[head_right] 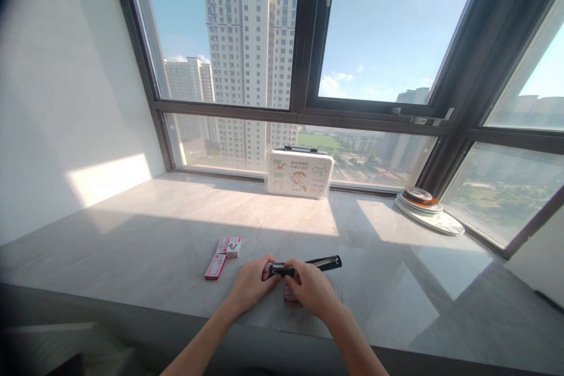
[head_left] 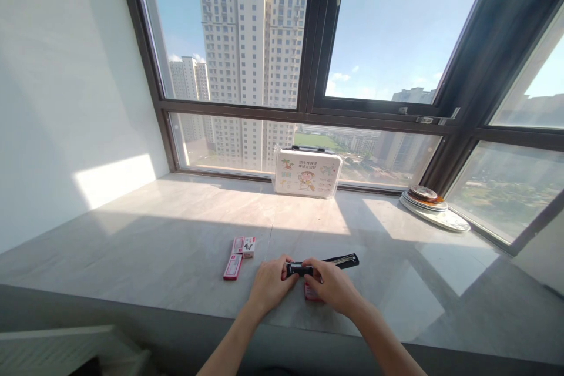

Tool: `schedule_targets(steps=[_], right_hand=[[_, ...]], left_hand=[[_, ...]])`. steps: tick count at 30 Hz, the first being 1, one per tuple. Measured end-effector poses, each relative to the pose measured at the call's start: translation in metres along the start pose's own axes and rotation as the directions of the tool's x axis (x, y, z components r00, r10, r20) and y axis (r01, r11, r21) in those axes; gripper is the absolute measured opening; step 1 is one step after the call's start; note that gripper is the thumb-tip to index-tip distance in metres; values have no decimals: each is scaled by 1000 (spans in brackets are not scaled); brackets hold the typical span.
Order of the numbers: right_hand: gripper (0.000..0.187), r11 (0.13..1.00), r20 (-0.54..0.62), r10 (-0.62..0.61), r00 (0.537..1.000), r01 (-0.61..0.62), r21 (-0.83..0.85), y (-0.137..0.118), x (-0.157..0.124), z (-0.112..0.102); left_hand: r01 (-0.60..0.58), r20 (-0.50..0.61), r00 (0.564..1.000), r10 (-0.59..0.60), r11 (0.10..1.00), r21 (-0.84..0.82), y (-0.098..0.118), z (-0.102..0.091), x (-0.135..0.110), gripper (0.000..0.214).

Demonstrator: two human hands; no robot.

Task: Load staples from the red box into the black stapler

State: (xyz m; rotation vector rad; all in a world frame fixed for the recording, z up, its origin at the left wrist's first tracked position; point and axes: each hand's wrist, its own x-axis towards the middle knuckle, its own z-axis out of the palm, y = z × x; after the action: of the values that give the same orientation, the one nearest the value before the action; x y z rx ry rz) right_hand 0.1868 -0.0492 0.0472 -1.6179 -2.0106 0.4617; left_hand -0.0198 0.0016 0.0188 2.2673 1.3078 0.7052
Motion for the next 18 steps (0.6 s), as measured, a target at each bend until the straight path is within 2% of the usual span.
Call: schedule_targets(steps=[2, 4, 8, 10, 12, 14, 16, 18], right_hand=[[35, 994, -37, 40, 999, -35, 108, 11, -13, 2], [37, 962, -71, 144, 987, -123, 242, 33, -26, 1], [53, 827, -20, 401, 916, -352, 439, 83, -44, -10], [59, 753, -30, 455, 890, -366, 547, 94, -43, -17], [63, 698, -66, 438, 897, -292, 654, 89, -34, -24], [64, 702, -115, 371, 921, -197, 684, 73, -17, -27], [60, 784, -165, 263, 951, -111, 610, 52, 0, -26], [50, 883, -194, 143, 971, -36, 469, 33, 14, -22]], left_hand=[[6, 4, 1000, -6, 1000, 0, 1, 0, 0, 27], [8, 4, 1000, -8, 1000, -2, 2, 0, 0, 28], [-4, 13, 1000, 5, 1000, -27, 0, 1, 1, 28], [-15, 12, 1000, 15, 999, -31, -1, 2, 1, 28], [-19, 11, 1000, 19, 999, -26, -2, 3, 1, 28], [-15, 15, 1000, 16, 1000, -20, -2, 3, 2, 28], [-15, 19, 1000, 15, 1000, -17, -2, 2, 2, 28], [-17, 23, 1000, 18, 1000, -13, -1, 1, 2, 26]])
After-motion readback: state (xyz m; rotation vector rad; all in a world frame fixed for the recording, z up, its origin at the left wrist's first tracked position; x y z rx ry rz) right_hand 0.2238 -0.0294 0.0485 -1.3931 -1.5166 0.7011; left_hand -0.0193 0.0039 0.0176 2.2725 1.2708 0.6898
